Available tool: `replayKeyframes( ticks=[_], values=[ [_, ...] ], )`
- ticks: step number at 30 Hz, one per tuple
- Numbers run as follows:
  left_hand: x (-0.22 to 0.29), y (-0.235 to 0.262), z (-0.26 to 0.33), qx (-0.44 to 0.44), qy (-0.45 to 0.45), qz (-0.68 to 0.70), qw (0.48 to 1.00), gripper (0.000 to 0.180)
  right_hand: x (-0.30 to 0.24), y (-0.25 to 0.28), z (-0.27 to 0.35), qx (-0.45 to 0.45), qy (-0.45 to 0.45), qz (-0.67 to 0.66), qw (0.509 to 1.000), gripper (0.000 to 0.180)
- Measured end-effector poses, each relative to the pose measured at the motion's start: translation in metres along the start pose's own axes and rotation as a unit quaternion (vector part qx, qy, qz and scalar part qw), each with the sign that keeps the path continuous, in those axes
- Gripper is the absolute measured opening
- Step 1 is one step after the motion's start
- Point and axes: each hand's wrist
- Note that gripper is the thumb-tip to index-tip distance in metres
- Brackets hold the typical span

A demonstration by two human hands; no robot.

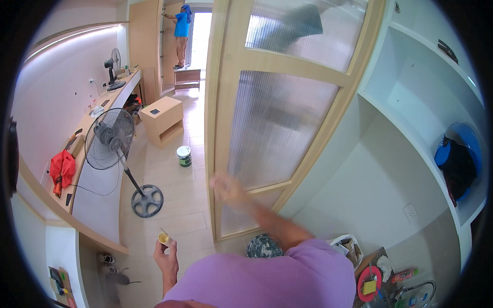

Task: The person applies paint to the wooden frame of a door with frosted glass panels using a small brush. They dip the brush into a paint container and carefully paint the edges of the door frame.

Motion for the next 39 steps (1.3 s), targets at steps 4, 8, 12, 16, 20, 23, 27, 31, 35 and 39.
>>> replayKeyframes(
  ticks=[4,8,12,16,20,23,27,31,35,39],
  values=[
    [-0.004,0.003,-0.004,-0.026,-0.008,0.008,1.000,0.026,0.185,-0.050,0.205,-0.090,-0.250,0.196,0.944,0.029],
    [-0.004,0.018,-0.007,-0.041,-0.022,0.009,0.999,0.026,0.245,-0.044,0.326,-0.376,-0.385,0.225,0.812,0.037],
    [-0.019,0.024,-0.004,-0.062,-0.008,0.028,0.998,0.026,0.209,-0.029,0.329,-0.383,-0.429,0.172,0.800,0.038],
    [-0.024,0.019,-0.005,-0.084,-0.015,0.063,0.994,0.024,0.191,-0.025,0.335,-0.311,-0.445,0.151,0.826,0.038],
    [-0.016,0.021,-0.011,-0.136,-0.032,0.067,0.988,0.022,0.176,-0.024,0.338,-0.263,-0.426,0.161,0.850,0.039],
    [-0.016,0.022,-0.013,-0.133,-0.025,0.097,0.986,0.022,0.174,-0.035,0.333,-0.172,-0.520,0.198,0.813,0.032],
    [-0.020,0.006,-0.022,-0.169,-0.049,0.106,0.979,0.022,0.229,0.006,0.416,-0.351,-0.272,0.397,0.803,0.023],
    [-0.012,-0.001,-0.038,-0.203,-0.062,0.094,0.973,0.022,0.244,0.030,0.449,-0.348,-0.309,0.382,0.799,0.022],
    [-0.004,-0.021,-0.053,-0.232,-0.089,0.087,0.965,0.023,0.262,0.042,0.479,-0.329,-0.335,0.383,0.796,0.023],
    [0.013,-0.045,-0.070,-0.238,-0.159,0.063,0.956,0.021,0.274,0.033,0.482,-0.265,-0.353,0.357,0.823,0.025]
  ],
)
Point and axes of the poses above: each hand's wrist, its own z-axis away from the middle knuckle, its own y-axis out of the back of the hand, x = y × z, and after that the axes turned 14 degrees about -z, right-handed
